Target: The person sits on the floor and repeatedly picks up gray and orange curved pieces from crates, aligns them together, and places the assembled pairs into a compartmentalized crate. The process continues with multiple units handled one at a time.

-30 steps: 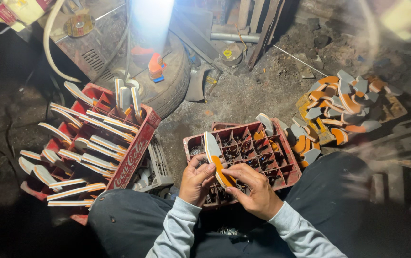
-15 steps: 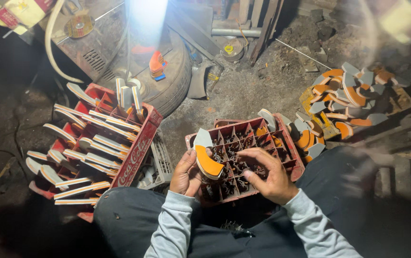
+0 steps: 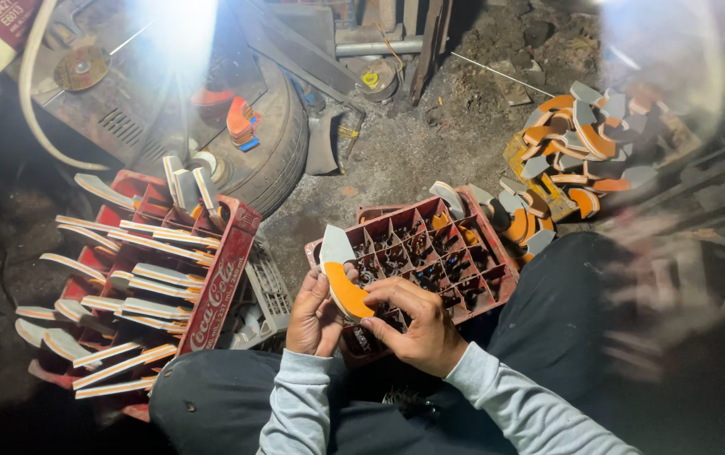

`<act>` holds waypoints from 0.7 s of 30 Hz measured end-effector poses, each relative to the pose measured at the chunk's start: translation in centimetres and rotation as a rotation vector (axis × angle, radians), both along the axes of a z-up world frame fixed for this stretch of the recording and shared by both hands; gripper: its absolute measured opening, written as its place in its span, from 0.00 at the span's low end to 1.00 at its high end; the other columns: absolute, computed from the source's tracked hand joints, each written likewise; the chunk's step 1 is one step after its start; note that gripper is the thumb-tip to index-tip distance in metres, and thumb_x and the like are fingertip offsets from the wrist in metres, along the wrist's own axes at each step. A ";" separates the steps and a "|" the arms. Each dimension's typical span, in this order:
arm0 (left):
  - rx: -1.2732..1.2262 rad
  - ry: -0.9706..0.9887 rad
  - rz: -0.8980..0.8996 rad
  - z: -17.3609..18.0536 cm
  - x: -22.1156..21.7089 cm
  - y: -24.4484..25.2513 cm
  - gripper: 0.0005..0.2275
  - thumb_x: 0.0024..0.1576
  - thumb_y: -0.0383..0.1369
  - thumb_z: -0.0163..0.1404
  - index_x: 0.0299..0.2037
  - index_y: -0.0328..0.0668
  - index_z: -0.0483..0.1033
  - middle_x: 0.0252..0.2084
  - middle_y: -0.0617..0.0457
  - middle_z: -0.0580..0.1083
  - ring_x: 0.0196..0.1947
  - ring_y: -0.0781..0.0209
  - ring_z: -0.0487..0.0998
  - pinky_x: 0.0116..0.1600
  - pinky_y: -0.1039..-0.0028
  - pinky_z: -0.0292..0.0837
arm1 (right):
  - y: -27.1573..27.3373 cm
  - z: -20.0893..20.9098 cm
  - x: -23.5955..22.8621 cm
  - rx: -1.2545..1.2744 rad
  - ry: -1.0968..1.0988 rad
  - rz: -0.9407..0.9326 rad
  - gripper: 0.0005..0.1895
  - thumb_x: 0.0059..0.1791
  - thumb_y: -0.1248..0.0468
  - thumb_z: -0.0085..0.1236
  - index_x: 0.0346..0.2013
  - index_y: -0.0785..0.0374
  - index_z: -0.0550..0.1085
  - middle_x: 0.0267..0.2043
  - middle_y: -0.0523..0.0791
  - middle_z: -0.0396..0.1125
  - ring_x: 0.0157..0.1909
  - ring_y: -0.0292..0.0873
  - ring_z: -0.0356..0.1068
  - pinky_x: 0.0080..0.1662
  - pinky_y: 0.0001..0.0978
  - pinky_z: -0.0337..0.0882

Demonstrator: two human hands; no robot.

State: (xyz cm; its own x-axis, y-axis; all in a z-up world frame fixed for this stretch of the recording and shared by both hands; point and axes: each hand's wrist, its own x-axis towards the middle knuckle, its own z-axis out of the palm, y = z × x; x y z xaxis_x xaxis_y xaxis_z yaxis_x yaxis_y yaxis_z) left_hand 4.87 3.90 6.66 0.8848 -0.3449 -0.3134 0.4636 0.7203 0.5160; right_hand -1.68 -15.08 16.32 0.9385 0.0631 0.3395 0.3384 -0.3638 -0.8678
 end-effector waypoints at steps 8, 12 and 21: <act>-0.024 0.005 0.008 0.2 -0.1 0.3 0.20 0.62 0.33 0.52 0.62 0.34 0.66 0.54 0.41 0.75 0.55 0.52 0.77 0.60 0.61 0.74 | -0.3 0.2 -0.2 0.009 0.023 0.006 0.13 0.43 0.68 0.69 0.39 0.67 0.76 0.51 0.52 0.75 0.54 0.49 0.77 0.55 0.36 0.75; -0.036 -0.031 -0.004 0.2 -0.1 0.4 0.21 0.63 0.33 0.52 0.64 0.32 0.65 0.54 0.41 0.75 0.55 0.52 0.77 0.60 0.61 0.74 | -0.4 0.3 0.0 0.017 0.014 0.016 0.13 0.43 0.68 0.70 0.39 0.66 0.77 0.51 0.52 0.75 0.55 0.49 0.77 0.55 0.37 0.75; -0.039 -0.014 -0.008 0.0 -0.2 0.2 0.21 0.63 0.34 0.51 0.63 0.33 0.64 0.55 0.41 0.75 0.56 0.52 0.77 0.60 0.60 0.75 | -0.2 0.2 0.0 0.036 0.013 0.024 0.13 0.43 0.68 0.70 0.40 0.66 0.77 0.51 0.51 0.75 0.54 0.48 0.77 0.55 0.36 0.75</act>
